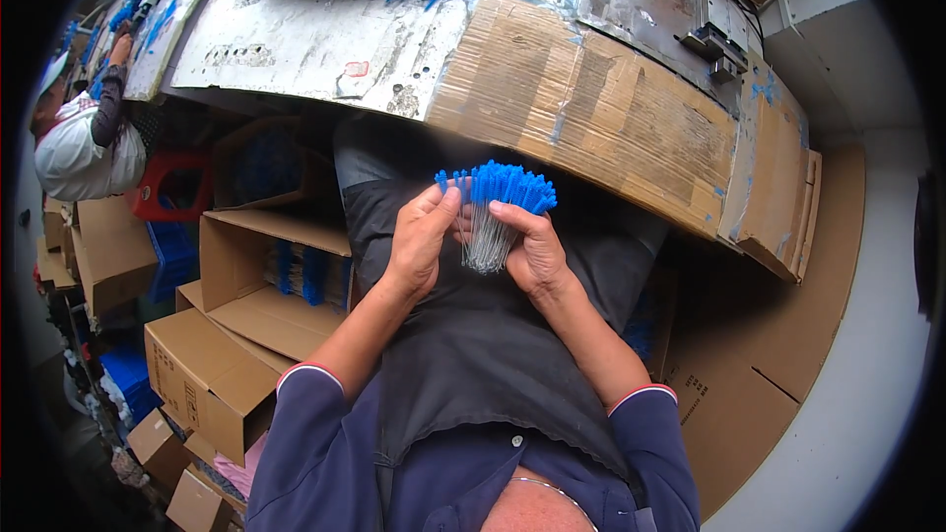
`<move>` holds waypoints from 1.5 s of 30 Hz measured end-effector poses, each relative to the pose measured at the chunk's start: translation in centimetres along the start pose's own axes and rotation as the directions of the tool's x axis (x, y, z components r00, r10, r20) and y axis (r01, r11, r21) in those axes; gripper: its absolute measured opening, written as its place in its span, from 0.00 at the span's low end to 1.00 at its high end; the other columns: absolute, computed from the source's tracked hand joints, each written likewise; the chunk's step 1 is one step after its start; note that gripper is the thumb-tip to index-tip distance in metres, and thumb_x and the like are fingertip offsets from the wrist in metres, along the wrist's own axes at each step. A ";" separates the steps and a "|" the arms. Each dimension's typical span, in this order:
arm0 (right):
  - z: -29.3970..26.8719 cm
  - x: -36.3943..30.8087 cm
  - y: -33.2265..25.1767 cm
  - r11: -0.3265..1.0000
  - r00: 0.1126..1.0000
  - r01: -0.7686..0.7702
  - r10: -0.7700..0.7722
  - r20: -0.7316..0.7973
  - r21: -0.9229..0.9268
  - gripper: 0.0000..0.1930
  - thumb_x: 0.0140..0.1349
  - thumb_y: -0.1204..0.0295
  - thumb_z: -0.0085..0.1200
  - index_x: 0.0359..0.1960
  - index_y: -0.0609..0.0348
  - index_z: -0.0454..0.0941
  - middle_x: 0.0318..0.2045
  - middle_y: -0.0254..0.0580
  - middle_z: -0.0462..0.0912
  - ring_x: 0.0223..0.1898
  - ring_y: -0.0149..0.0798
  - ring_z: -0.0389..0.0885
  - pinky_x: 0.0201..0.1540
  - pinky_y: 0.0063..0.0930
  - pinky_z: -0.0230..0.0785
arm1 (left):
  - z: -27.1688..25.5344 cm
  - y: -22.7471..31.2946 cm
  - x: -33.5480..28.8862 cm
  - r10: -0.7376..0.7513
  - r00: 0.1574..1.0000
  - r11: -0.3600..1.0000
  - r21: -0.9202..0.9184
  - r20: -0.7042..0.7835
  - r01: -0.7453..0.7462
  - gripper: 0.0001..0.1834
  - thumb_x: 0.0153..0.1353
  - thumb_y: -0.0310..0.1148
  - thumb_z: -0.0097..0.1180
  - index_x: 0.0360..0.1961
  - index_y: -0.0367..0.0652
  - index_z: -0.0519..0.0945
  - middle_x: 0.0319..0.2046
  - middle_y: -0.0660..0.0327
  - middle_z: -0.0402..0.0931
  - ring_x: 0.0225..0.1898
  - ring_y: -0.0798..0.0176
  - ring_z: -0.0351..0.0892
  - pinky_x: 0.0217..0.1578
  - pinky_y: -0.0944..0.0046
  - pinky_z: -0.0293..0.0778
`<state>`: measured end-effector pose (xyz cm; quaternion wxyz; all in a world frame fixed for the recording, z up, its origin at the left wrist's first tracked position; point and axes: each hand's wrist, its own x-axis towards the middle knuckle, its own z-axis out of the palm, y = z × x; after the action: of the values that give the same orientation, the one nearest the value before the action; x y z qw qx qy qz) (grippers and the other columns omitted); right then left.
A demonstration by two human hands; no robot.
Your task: The recorder is assembling blue fiber cleaning brushes by inserting bundles into a machine and then packaging them into cardboard boxes.
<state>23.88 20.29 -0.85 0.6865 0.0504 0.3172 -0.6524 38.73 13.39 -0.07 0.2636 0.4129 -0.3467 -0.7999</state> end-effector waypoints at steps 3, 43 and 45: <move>0.6 -0.6 -0.4 0.999 0.999 -0.026 0.027 0.020 -0.044 0.15 0.58 0.80 0.61 0.49 0.63 0.82 0.41 0.43 0.87 0.40 0.41 0.87 0.45 0.40 0.82 | -0.3 -0.1 -0.1 -0.007 1.000 1.000 0.022 -0.011 0.007 0.16 0.76 0.40 0.54 0.57 0.42 0.80 0.42 0.65 0.84 0.37 0.76 0.80 0.36 0.73 0.75; -1.6 -1.1 0.6 0.982 0.996 0.082 -0.086 -0.013 -0.169 0.18 0.57 0.83 0.68 0.49 0.58 0.83 0.47 0.34 0.85 0.49 0.33 0.84 0.58 0.33 0.75 | -0.2 -1.8 0.0 0.068 0.998 0.977 -0.203 -0.002 -0.067 0.13 0.70 0.28 0.62 0.53 0.40 0.81 0.50 0.61 0.84 0.53 0.65 0.82 0.60 0.61 0.74; -1.4 -1.2 0.8 0.977 0.998 0.061 -0.066 -0.017 -0.203 0.19 0.56 0.84 0.69 0.49 0.57 0.82 0.47 0.34 0.85 0.48 0.33 0.84 0.59 0.34 0.75 | -0.3 -1.8 0.0 0.029 0.999 0.970 -0.244 0.030 -0.021 0.13 0.69 0.27 0.62 0.53 0.40 0.81 0.50 0.62 0.84 0.53 0.65 0.81 0.60 0.61 0.73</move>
<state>24.13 22.09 -1.62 0.6630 -0.0220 0.3916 -0.6377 38.73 14.43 -1.60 0.3164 0.3597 -0.2554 -0.8398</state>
